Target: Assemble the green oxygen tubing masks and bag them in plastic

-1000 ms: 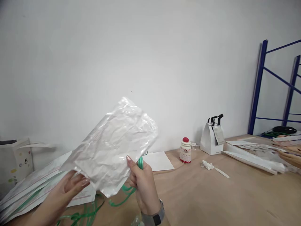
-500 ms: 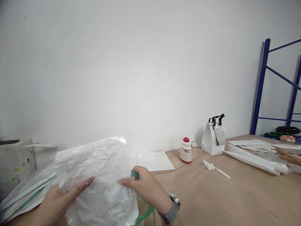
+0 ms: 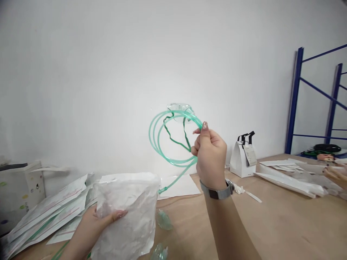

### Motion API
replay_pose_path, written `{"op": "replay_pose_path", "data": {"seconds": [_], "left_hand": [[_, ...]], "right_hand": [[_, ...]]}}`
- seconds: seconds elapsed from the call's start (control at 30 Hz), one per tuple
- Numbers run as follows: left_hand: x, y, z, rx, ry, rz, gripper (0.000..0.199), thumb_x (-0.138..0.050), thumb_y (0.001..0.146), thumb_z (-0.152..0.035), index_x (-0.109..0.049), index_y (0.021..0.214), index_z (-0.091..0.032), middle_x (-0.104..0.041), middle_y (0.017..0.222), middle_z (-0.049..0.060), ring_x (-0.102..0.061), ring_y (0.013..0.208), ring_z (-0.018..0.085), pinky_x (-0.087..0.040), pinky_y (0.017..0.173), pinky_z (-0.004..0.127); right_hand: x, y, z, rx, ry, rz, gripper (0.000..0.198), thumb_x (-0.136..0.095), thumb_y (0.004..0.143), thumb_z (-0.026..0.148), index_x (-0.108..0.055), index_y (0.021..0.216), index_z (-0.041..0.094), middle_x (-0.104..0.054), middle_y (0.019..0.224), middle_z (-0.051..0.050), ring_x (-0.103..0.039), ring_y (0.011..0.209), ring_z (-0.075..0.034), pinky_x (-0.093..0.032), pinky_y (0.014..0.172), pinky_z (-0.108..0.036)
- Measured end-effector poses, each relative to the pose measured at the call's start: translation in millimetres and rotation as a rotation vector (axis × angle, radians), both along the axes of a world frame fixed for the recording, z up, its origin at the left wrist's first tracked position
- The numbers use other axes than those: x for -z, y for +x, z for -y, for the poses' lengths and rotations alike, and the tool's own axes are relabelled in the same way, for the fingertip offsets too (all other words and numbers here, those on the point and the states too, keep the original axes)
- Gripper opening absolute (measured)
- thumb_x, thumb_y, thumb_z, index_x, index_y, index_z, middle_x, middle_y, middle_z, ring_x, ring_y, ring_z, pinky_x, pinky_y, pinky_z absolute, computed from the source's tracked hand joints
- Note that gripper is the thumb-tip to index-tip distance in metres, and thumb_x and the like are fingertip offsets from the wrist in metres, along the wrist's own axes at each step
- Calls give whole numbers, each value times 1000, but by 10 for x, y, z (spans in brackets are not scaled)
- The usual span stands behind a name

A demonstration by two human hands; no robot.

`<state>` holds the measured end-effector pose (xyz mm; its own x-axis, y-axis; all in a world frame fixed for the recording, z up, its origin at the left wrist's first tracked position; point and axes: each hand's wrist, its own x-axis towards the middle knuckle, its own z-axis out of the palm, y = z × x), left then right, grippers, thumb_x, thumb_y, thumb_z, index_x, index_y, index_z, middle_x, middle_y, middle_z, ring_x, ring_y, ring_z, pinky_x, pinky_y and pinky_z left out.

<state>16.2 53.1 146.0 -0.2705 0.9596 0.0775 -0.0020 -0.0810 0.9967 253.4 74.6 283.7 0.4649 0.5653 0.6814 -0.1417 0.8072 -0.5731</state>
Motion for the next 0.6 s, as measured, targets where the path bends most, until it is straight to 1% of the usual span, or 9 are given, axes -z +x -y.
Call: {"op": "replay_pose_path", "data": {"seconds": [0.13, 0.27, 0.37, 0.43, 0.47, 0.53, 0.6], "left_hand": [[35, 30, -5, 66, 32, -29, 31, -77, 48, -30, -66, 72, -13, -73, 70, 9, -66, 67, 28, -52, 55, 31], [58, 59, -11, 53, 39, -65, 29, -77, 47, -28, -65, 70, -14, -73, 68, 7, -66, 67, 28, -52, 56, 32], [44, 101, 8, 68, 46, -38, 25, -76, 47, -24, -65, 68, -15, -72, 65, 5, -66, 65, 27, -51, 54, 31], [30, 135, 31, 86, 50, 19, 26, -76, 47, -22, -65, 69, -16, -72, 63, 4, -66, 63, 26, -51, 53, 30], [23, 151, 44, 90, 47, 50, 27, -76, 47, -22, -65, 71, -16, -72, 62, 4, -66, 63, 26, -51, 53, 30], [9, 174, 69, 92, 33, 105, 31, -76, 46, -24, -65, 74, -15, -72, 63, 4, -66, 63, 26, -52, 54, 30], [-8, 177, 91, 76, 23, 138, 35, -77, 46, -25, -65, 77, -14, -72, 67, 6, -66, 64, 26, -52, 56, 32]], "right_hand": [[-231, -126, 33, 69, 121, -25, 37, -54, 77, 51, -52, 61, 17, -18, 44, 11, -16, 38, -5, -16, 35, -20], [-481, -184, 1, 176, 223, -58, 34, -49, 83, 45, -49, 59, 20, -19, 44, 10, -18, 37, -6, -18, 35, -22], [-589, -246, 18, 194, 260, -72, 34, -46, 85, 43, -47, 58, 21, -19, 46, 9, -20, 38, -7, -20, 36, -22], [-541, -333, 61, 138, 260, -73, 34, -45, 85, 43, -48, 60, 21, -19, 46, 9, -20, 38, -7, -20, 36, -22], [-473, -392, 86, 89, 248, -69, 32, -46, 85, 43, -48, 61, 20, -19, 47, 9, -19, 39, -7, -20, 36, -22], [-265, -526, 134, -31, 206, -56, 30, -47, 84, 42, -50, 64, 20, -21, 48, 9, -18, 39, -6, -20, 36, -21], [-14, -651, 165, -138, 131, -33, 30, -49, 83, 44, -50, 67, 19, -21, 48, 10, -20, 40, -6, -21, 36, -20]]}}
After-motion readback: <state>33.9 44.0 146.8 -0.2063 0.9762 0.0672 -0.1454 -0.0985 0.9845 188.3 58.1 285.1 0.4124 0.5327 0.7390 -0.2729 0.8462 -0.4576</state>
